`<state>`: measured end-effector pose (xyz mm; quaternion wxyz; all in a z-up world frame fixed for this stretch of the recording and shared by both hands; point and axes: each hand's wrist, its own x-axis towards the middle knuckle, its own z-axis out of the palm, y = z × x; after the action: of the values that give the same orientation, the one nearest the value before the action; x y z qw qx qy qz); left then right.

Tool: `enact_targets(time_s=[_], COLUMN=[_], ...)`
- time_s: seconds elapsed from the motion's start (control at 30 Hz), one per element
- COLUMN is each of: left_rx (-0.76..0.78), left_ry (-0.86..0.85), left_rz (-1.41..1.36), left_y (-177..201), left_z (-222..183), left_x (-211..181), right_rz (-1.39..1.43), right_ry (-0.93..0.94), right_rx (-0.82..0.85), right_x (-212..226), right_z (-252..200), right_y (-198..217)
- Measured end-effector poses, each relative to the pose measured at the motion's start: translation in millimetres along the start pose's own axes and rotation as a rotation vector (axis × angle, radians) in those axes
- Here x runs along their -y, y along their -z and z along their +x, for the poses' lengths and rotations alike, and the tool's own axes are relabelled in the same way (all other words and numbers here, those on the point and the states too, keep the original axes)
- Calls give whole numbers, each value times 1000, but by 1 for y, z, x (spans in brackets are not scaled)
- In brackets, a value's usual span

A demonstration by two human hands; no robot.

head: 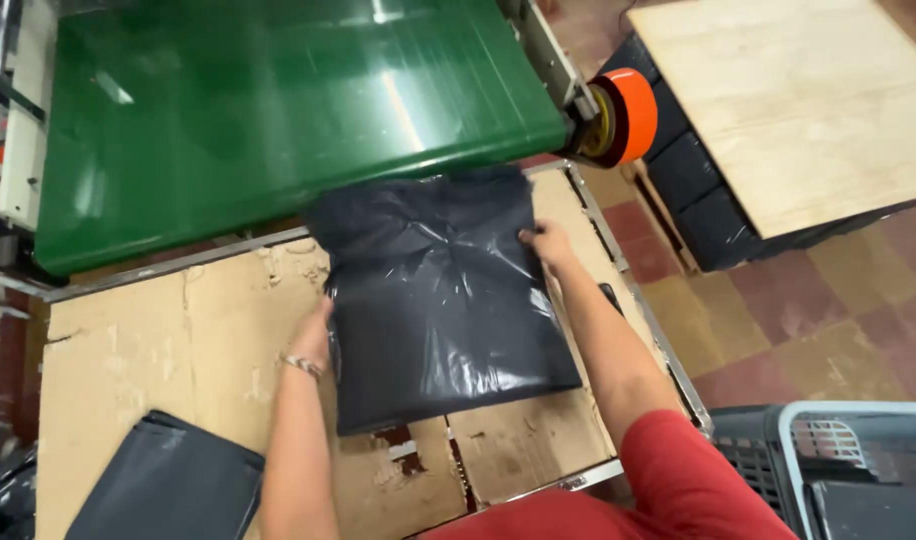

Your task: Folding and stacking plastic bags coming off a production line

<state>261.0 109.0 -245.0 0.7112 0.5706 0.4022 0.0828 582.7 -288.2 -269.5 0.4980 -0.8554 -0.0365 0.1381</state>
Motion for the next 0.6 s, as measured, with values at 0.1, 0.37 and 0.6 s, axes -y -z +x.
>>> enact_targets(time_s=[0.1,0.37,0.6], left_rx=[-62,-458,-10], left_ry=[11,-387,-1173], left_rz=[347,1286,1348], left_y=[18,-48,-179], left_z=[32,-13,-46], left_x=[67,14,14], right_rz=[-239,-418,-300], right_ry=[-117,-35,-261], right_rx=[-25,-115,55], right_x=[-1,59,89], right_z=[1,-9,1], right_y=[-11,3,3])
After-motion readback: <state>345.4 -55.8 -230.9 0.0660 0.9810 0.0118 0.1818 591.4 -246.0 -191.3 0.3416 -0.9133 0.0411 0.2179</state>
